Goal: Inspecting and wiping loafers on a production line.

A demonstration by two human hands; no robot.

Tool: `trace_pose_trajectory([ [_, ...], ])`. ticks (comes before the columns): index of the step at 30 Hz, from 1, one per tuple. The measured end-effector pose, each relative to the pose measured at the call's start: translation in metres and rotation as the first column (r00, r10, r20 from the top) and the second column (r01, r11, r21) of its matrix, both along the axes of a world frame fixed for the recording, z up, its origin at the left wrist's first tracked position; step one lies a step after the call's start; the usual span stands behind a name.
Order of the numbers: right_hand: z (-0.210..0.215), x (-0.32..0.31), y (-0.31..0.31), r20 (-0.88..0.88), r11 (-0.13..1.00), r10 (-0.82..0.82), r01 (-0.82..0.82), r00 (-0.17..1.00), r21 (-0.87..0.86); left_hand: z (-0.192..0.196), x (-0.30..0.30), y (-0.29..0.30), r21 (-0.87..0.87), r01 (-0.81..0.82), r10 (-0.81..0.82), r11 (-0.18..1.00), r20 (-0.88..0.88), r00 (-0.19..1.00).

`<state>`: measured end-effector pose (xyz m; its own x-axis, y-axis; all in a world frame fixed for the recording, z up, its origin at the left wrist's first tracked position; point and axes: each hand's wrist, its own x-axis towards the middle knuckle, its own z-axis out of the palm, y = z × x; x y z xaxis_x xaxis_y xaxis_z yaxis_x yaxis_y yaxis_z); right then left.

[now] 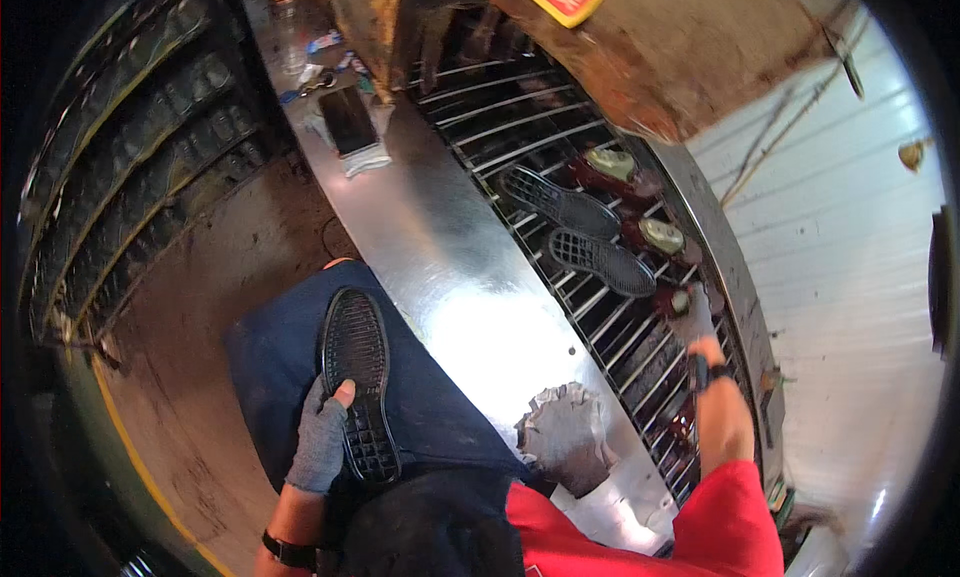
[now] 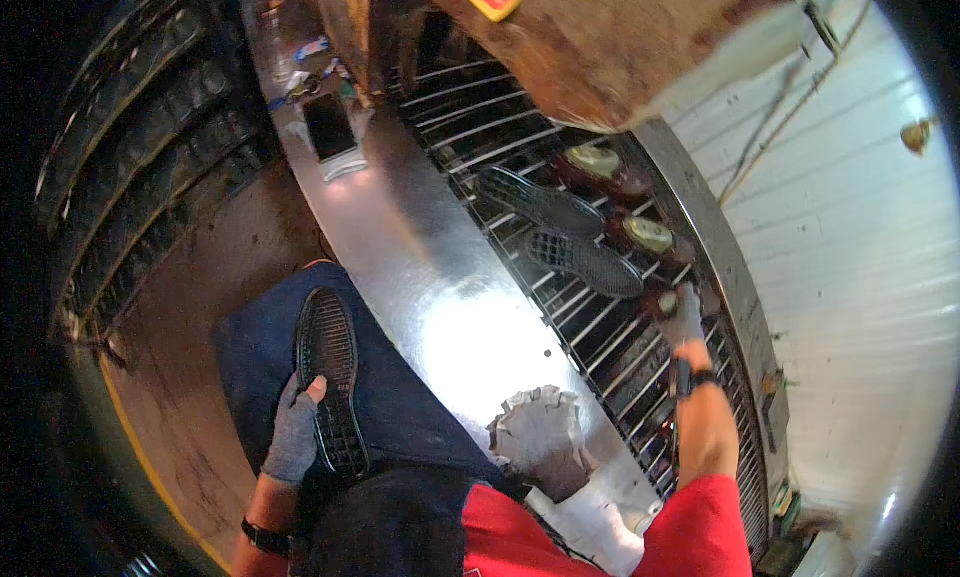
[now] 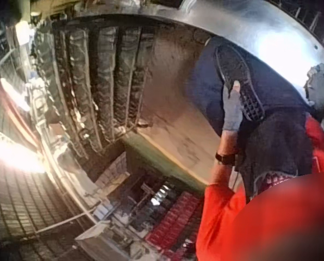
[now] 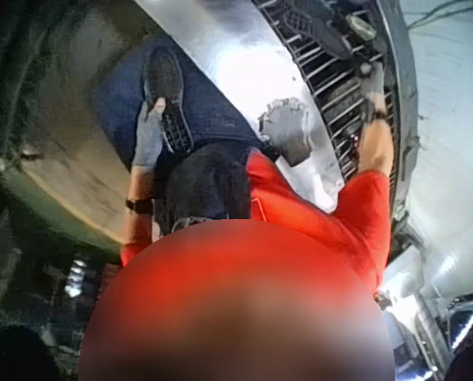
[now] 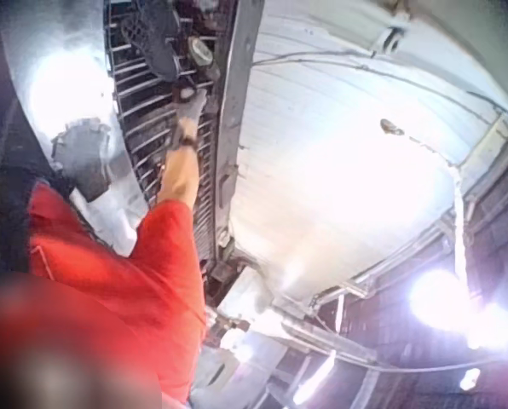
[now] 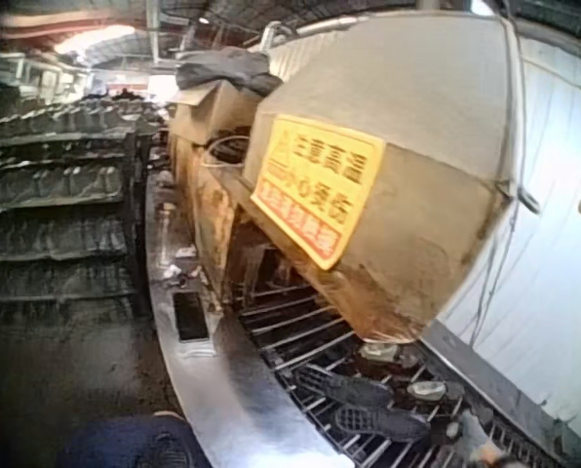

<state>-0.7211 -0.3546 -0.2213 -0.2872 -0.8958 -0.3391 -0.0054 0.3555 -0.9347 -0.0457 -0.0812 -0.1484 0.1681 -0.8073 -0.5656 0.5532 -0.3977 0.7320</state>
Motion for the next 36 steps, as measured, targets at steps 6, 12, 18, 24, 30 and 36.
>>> trace_pose_trajectory([
  [6, 0.053, 0.097, 0.125, 0.458, 0.997, 0.077, -0.079, 0.886, -0.015, 0.026, 0.033, -0.014, -0.244, -0.085, 0.2, 0.966, 0.496, 0.845],
  [12, 0.098, 0.275, 0.179, 0.602, 0.839, 0.392, -0.539, 0.695, 0.075, 0.06, -0.008, -0.048, -0.383, 0.157, -0.123, 0.91, 0.112, 0.986],
  [18, 0.148, 0.42, 0.224, 0.174, 0.455, 0.888, -0.87, 0.427, -0.189, 0.077, -0.014, -0.024, -0.553, -0.075, 0.01, 0.83, -0.121, 0.993],
  [24, 0.166, 0.467, 0.231, 0.654, 0.472, 0.658, -0.881, 0.374, 0.029, 0.08, 0.009, -0.002, -0.664, 0.021, -0.101, 0.747, -0.081, 0.992],
  [30, 0.166, 0.459, 0.217, 0.733, 0.623, 0.491, -0.778, 0.471, 0.083, 0.024, 0.014, -0.056, -0.237, 0.383, 0.116, 0.893, 0.942, 0.314],
  [36, 0.167, 0.435, 0.204, 0.646, 0.673, 0.512, -0.732, 0.566, 0.108, 0.033, 0.031, -0.063, -0.261, 0.252, -0.093, 0.932, 0.499, 0.862],
])
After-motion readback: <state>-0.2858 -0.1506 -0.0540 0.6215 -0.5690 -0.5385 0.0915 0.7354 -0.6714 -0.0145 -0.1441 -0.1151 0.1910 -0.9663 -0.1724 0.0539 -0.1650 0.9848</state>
